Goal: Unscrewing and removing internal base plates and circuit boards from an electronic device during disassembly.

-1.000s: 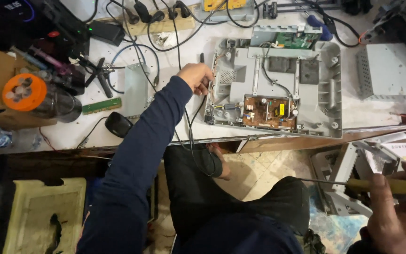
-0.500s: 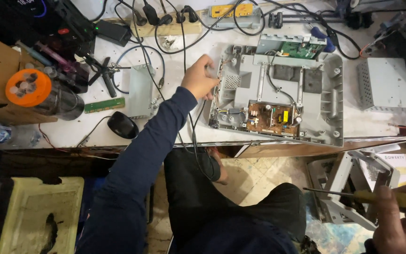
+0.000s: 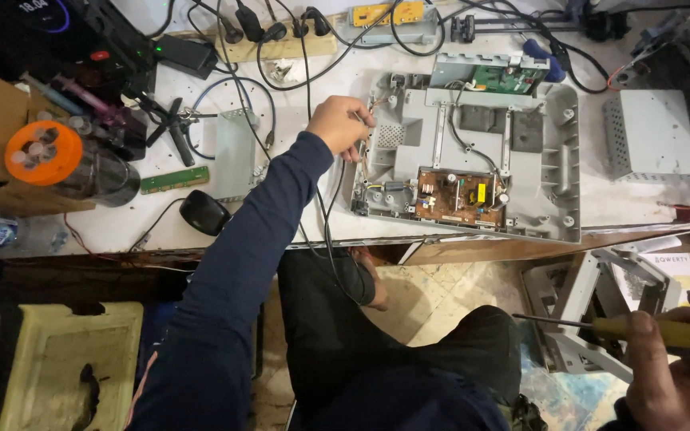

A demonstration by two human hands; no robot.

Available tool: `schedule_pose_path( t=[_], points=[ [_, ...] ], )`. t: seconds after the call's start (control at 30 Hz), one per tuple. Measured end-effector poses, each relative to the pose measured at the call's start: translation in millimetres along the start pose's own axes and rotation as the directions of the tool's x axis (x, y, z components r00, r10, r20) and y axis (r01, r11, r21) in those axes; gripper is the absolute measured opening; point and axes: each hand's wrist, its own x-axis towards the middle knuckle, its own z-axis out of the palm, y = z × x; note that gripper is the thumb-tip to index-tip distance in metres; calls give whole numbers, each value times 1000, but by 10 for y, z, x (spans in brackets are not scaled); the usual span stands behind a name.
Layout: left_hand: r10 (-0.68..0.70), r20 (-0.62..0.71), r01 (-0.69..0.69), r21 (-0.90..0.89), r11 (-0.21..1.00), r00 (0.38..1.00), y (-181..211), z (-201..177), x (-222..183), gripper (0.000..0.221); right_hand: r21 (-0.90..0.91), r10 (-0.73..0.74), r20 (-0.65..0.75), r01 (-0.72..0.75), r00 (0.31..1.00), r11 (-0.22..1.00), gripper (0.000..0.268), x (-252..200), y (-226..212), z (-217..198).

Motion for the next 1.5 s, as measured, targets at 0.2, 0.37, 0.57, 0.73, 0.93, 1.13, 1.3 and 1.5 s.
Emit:
schedule_pose_path(
  t=[0.2, 0.37, 0.57, 0.73, 0.93, 1.13, 1.3, 1.5],
  points=[
    [-10, 157, 35, -162, 986, 988, -155, -113, 160, 9, -44, 36, 24, -35, 999, 998, 40, -67, -365, -44],
    [35, 94, -23, -119, 993, 995, -287, 20, 265, 9, 5, 0, 12, 0, 1000, 1000, 42, -35, 71, -38],
    [69, 91, -63, -57, 996, 993, -313, -2, 134, 8, 77, 53, 11, -53, 999, 996, 40, -18, -53, 20],
    [99, 35, -94, -127, 988, 994, -362, 36, 17, 10, 98, 48, 49, -53, 998, 994, 38, -42, -123, 25],
    [364, -178, -352, 97, 931, 914, -596, 173, -53, 26, 85, 58, 53, -62, 997, 994, 39, -61, -155, -3],
    [685, -160, -629, 292, 721, 711, -617, 202, -583, 52, 76, 30, 6, -30, 1000, 997, 37, -81, -74, 1],
    [688, -169, -542, 497, 678, 705, -861, 365, -669, 70, 169, -48, -50, 56, 998, 984, 39, -64, 98, 98],
    [758, -167, -590, 531, 608, 631, -777, 339, -737, 83, 177, -85, -52, 93, 995, 980, 40, -37, 147, 66]
  ],
)
